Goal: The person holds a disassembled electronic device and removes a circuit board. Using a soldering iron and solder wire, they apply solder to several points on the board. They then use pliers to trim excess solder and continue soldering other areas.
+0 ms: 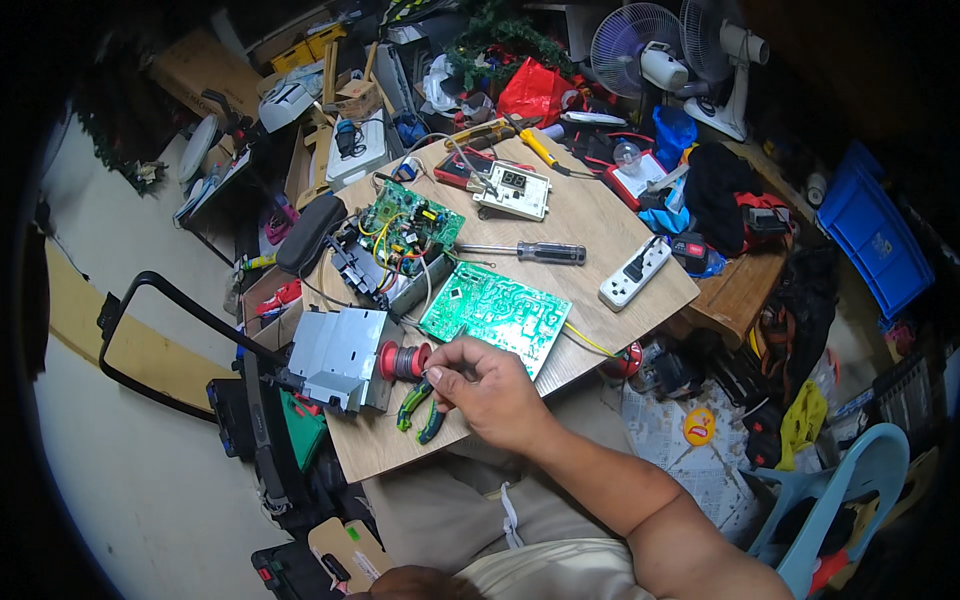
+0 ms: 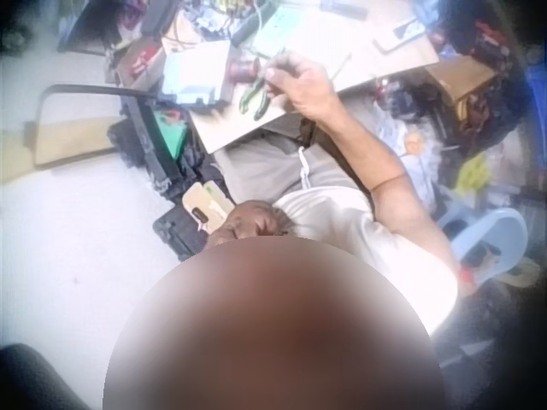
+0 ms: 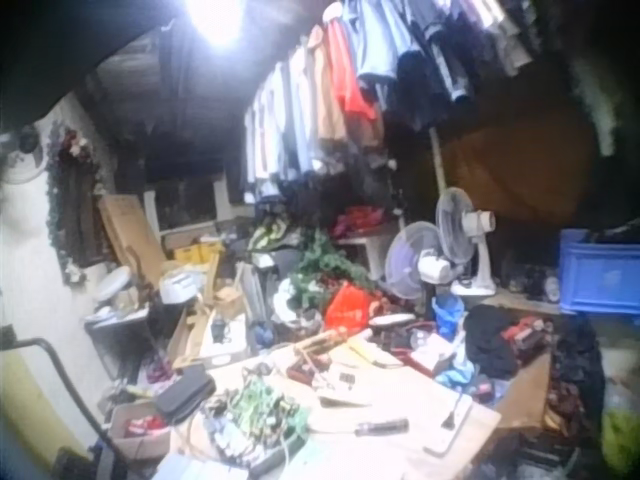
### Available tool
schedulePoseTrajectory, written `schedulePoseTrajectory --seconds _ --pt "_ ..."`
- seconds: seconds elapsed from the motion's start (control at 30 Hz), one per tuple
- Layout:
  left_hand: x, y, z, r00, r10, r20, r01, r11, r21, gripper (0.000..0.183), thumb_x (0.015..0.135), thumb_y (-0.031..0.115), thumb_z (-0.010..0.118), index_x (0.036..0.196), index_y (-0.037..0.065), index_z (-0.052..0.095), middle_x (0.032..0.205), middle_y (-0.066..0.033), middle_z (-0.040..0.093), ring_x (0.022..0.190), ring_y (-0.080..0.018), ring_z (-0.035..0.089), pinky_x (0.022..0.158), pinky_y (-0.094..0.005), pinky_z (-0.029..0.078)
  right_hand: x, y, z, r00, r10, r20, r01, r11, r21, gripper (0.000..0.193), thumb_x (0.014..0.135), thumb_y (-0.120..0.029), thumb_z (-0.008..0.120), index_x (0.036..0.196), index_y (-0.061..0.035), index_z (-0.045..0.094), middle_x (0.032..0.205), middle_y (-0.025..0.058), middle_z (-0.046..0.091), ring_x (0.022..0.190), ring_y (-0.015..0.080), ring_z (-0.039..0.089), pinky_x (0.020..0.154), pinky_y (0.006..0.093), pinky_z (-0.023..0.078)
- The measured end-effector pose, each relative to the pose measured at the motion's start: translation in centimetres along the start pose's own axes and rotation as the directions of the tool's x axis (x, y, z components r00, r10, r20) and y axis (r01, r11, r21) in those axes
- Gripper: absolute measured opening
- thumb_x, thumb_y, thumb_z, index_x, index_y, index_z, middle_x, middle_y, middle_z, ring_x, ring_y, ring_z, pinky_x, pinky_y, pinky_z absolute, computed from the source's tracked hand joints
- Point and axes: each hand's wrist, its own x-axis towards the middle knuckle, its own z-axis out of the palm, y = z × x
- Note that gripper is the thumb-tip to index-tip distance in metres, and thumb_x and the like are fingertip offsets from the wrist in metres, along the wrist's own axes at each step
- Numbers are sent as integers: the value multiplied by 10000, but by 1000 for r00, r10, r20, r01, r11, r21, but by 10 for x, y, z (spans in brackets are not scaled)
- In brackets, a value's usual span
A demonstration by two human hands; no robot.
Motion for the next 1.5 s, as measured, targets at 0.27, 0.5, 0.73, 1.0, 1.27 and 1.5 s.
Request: schedulePoseTrajectory --seconds 0.27,0.5,0.73,1.0,1.27,1.5 --pt "-20 0 -2 1000 -7 -2 7 990 -137 127 1010 191 658 1100 112 699 1163 -108 605 981 -260 600 802 -336 527 6 -4 -1 1000 -12 -18 12 1000 26 181 1042 -146 695 1125 11 660 939 44 677 801 80 642 729 251 563" --pt "-18 -38 -56 811 -226 -540 546 -37 837 113 890 -1 769 992 34 736 849 -99 712 735 -225 682 721 -320 554 12 -11 -4 999 -53 0 53 999 11 191 1035 -138 703 1129 24 667 967 57 702 795 91 643 733 258 560" --pt "-52 -66 -119 661 -376 -649 729 115 675 130 964 48 730 1071 -24 730 846 -82 708 728 -138 663 677 -277 525 13 -20 -6 982 -185 -26 176 963 -204 139 1013 -92 703 1100 15 693 974 36 711 833 93 641 750 263 542" --pt "-46 -57 -111 341 -442 -830 939 194 283 107 1009 61 687 1048 -37 674 870 -8 671 696 -44 595 631 -218 484 6 -39 -15 911 -395 119 354 602 -715 193 982 -138 698 1154 -53 720 940 159 729 793 251 729 719 347 583" --pt "-53 -43 -104 489 -300 -819 844 401 357 78 1014 22 660 1065 -36 647 934 -22 637 751 -54 610 656 -209 501 -1 0 9 930 -104 352 353 -14 -936 420 1033 -431 593 1341 -146 597 669 133 678 587 349 704 497 481 540" --pt "-53 -35 -103 460 -350 -816 803 557 214 114 1042 79 649 1091 -22 625 945 -40 641 757 -85 638 663 -223 525 -7 0 12 982 -70 176 184 125 -975 383 1006 -450 644 1239 -148 614 863 220 694 725 386 728 579 529 564"
